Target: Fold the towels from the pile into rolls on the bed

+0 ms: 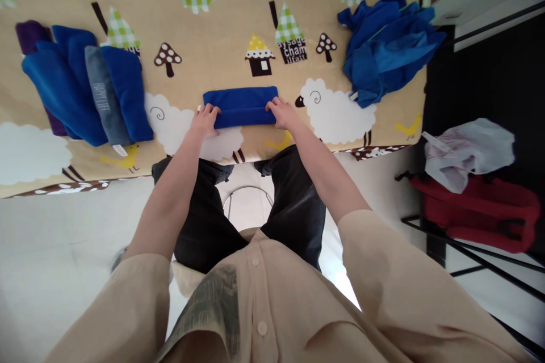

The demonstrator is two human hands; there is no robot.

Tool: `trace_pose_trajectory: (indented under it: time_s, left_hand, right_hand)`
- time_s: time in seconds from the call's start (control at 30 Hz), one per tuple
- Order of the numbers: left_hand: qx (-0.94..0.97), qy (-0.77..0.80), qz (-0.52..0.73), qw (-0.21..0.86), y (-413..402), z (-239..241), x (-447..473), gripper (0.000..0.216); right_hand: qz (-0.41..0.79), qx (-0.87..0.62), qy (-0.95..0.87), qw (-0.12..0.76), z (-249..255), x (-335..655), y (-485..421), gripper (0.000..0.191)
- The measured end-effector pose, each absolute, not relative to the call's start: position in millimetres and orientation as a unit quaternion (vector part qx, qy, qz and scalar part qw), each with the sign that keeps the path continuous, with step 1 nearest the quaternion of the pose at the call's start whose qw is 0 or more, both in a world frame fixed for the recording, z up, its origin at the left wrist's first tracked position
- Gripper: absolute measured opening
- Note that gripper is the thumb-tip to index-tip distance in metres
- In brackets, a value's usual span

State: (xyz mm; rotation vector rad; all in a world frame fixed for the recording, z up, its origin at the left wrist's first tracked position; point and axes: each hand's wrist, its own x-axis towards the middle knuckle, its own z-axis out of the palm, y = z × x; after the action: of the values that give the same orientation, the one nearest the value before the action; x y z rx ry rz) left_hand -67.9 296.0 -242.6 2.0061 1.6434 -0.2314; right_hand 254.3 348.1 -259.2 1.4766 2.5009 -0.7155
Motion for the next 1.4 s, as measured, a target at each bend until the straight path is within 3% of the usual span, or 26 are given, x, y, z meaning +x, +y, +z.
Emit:
trace_pose_trajectory:
  time_s: [0.27,0.53,0.8,0.9,1.13,1.4]
  left_hand:
    - [0.726,0.63,-0.036,0.272,299,-251,-73,0.064]
    - [0.573,0.718,0.157,0.363,312,-265,-86,0.052]
    - [0.44,0.758,0.246,0.414,320,-278,-87,0.044]
    - [0.421,0.78,0.224,0.406,319,-280,-89,0.043]
    - [0.424,0.81,0.113,0.389,312,-278,-91,0.042]
    - [0.453,0.812,0.071,0.362,312,-280,-90,0.042]
  right_hand:
    - [-0.244,0.545,0.8,0.055,-259,246,349,0.056]
    - [-0.366,0.625,0.68,-0.114,-276,269,364,0.053]
    - [-0.405,0.659,0.61,-0.169,-293,277,375,0.06]
    - [-0.405,0.673,0.598,-0.16,-294,279,373,0.057]
    - [-0.426,0.691,0.573,-0.109,-286,277,365,0.03]
    - [-0.389,0.693,0.604,-0.065,-291,276,367,0.025]
